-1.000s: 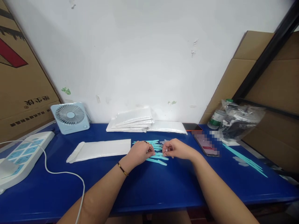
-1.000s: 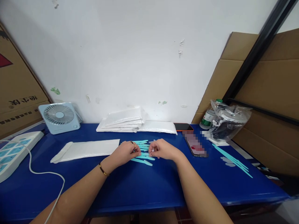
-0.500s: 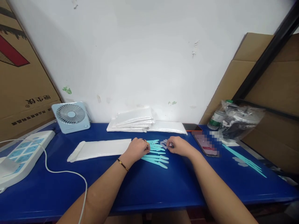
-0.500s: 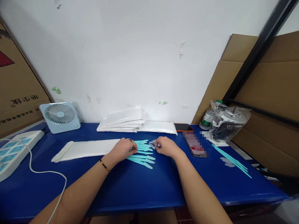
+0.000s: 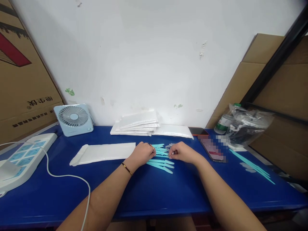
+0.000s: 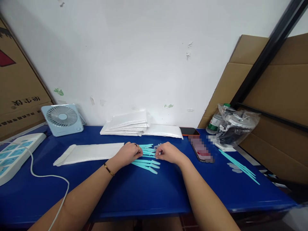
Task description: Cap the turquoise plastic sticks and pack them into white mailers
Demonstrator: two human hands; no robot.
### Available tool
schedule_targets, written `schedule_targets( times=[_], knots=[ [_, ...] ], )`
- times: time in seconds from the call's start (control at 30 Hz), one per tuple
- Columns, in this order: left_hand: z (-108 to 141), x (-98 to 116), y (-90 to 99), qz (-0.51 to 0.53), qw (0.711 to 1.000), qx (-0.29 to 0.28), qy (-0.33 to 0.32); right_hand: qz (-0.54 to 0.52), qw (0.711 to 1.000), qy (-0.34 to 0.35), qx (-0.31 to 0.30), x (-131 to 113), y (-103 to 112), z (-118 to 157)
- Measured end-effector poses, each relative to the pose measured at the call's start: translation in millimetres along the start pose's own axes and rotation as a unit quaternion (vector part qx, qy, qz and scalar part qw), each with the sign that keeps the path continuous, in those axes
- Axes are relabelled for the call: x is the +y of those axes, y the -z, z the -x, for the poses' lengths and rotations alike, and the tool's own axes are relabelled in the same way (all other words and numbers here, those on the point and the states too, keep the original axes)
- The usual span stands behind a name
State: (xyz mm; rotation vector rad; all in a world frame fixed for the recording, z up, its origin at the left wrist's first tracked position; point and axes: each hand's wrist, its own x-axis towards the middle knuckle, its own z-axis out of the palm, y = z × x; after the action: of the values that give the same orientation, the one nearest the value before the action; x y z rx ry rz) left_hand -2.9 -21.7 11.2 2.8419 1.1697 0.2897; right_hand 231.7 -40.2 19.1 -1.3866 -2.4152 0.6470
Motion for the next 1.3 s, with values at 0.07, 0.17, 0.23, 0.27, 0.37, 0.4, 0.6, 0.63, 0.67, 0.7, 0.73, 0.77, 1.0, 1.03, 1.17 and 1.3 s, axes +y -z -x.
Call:
schedule_targets(
  times=[0.07,0.17,0.23,0.27,0.37,0.4,0.6,0.63,0.67,0.7,0.73,0.77,1.0,1.03,1.17,1.3],
  knots=[
    [1.6,2.8,0.4,0.018,1.000,-0.012,-0.014,-0.022,0.999,0.010,-0.022,-2.4,-0.4,1.4],
    [3.6,4.5,2.2,0.048,0.998,-0.027,-0.017,-0.050,0.997,0.002,-0.058,-3.0,2.6,4.2],
    [3.4,2.7,3.5,0.054,0.998,-0.016,0.006,-0.037,0.999,-0.014,-0.029,-1.0,4.8,4.5],
    [2.8,0.9,3.8,0.049,0.999,-0.003,0.024,-0.020,1.000,-0.023,0.004,0.5,5.1,3.7],
    [-0.1,-6.3,1.8,0.022,0.997,0.023,0.072,0.032,0.994,-0.051,0.095,5.7,1.5,-1.5],
    [-1.1,-8.6,0.4,0.020,0.996,0.024,0.078,0.044,0.992,-0.055,0.104,7.3,-0.8,-3.8],
    [-4.3,-13.4,-6.0,0.044,0.994,0.013,0.100,0.128,0.984,-0.069,0.104,13.4,-11.4,-10.6],
    [-4.2,-13.3,-6.0,0.047,0.993,0.014,0.104,0.146,0.980,-0.078,0.106,14.1,-11.3,-10.1],
    [-4.1,-13.2,-5.7,0.048,0.993,0.015,0.107,0.160,0.977,-0.087,0.106,14.7,-10.6,-9.1],
    [-3.9,-13.0,-5.2,0.048,0.993,0.015,0.109,0.164,0.977,-0.093,0.103,15.2,-9.5,-7.8],
    [-3.6,-12.8,-4.6,0.047,0.993,0.012,0.110,0.153,0.979,-0.095,0.095,15.5,-8.1,-6.3],
    [-3.3,-12.6,-4.1,0.047,0.993,0.010,0.108,0.129,0.984,-0.092,0.082,15.6,-6.4,-4.7],
    [-1.9,-9.5,-3.0,0.039,0.994,0.003,0.097,0.002,0.999,-0.036,0.039,8.9,1.4,0.2],
    [-2.0,-9.1,-3.2,0.039,0.995,0.003,0.096,-0.002,0.999,-0.030,0.038,8.1,1.4,0.2],
    [-2.3,-9.1,-3.5,0.032,0.995,-0.001,0.095,-0.009,0.999,-0.021,0.033,8.7,1.2,0.9],
    [-2.6,-8.5,-2.5,0.032,0.994,0.004,0.102,0.001,0.999,-0.024,0.043,10.0,0.4,0.4]
  ],
)
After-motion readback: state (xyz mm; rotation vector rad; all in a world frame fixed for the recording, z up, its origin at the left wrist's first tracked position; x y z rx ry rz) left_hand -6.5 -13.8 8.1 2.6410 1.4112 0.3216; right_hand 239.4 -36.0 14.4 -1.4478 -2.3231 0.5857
